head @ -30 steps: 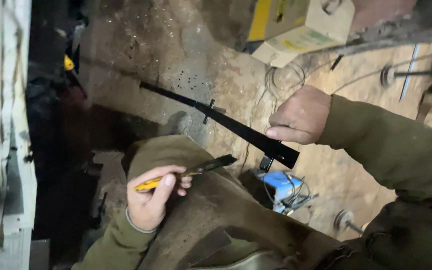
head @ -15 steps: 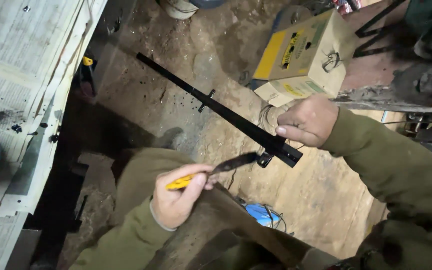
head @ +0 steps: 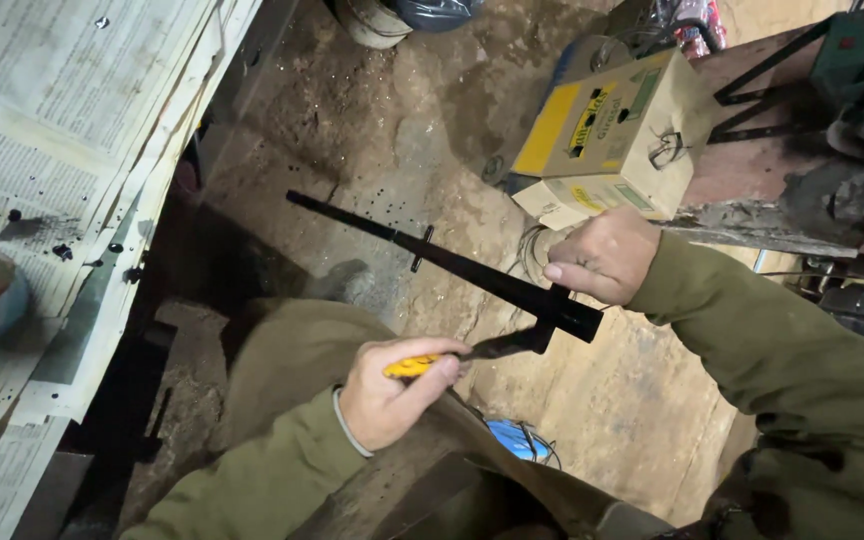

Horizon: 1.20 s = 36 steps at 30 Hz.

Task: Painting a black metal stand using a brush and then hanging it up to dry in a workshop.

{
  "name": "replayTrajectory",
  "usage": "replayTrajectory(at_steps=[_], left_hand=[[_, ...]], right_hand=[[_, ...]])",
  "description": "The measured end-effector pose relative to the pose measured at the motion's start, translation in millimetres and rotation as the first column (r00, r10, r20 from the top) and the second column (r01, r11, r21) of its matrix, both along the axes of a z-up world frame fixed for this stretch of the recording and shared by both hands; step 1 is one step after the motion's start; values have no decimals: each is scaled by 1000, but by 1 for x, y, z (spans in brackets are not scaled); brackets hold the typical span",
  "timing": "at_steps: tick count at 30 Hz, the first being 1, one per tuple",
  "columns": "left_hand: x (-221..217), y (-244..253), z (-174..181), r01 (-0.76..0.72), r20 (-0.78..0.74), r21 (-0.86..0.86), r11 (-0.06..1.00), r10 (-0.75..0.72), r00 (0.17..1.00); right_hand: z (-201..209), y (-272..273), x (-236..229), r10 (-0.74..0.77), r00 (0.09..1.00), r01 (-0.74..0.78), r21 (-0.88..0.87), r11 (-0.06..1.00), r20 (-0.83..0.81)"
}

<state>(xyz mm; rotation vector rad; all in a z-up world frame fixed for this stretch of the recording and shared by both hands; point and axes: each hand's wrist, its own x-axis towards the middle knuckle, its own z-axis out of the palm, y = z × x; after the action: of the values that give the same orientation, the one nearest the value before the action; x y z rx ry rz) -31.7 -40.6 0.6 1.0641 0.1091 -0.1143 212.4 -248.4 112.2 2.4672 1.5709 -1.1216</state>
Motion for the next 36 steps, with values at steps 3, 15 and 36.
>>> replayTrajectory(at_steps=[3,15,36], left_hand=[[-1,1,0,27,6,-15,1000,-27,1000],[-3,-1,6,83,72,3,997,-83,994],[-12,-21,-34,-47,-21,-244,969,43,999]], right_hand=[[-1,-4,-3,-19,999,19,-14,1000,-29],[3,-12,-6,-3,1000,2,-12,1000,-20],[10,-29,19,-159,986,156,56,986,48]])
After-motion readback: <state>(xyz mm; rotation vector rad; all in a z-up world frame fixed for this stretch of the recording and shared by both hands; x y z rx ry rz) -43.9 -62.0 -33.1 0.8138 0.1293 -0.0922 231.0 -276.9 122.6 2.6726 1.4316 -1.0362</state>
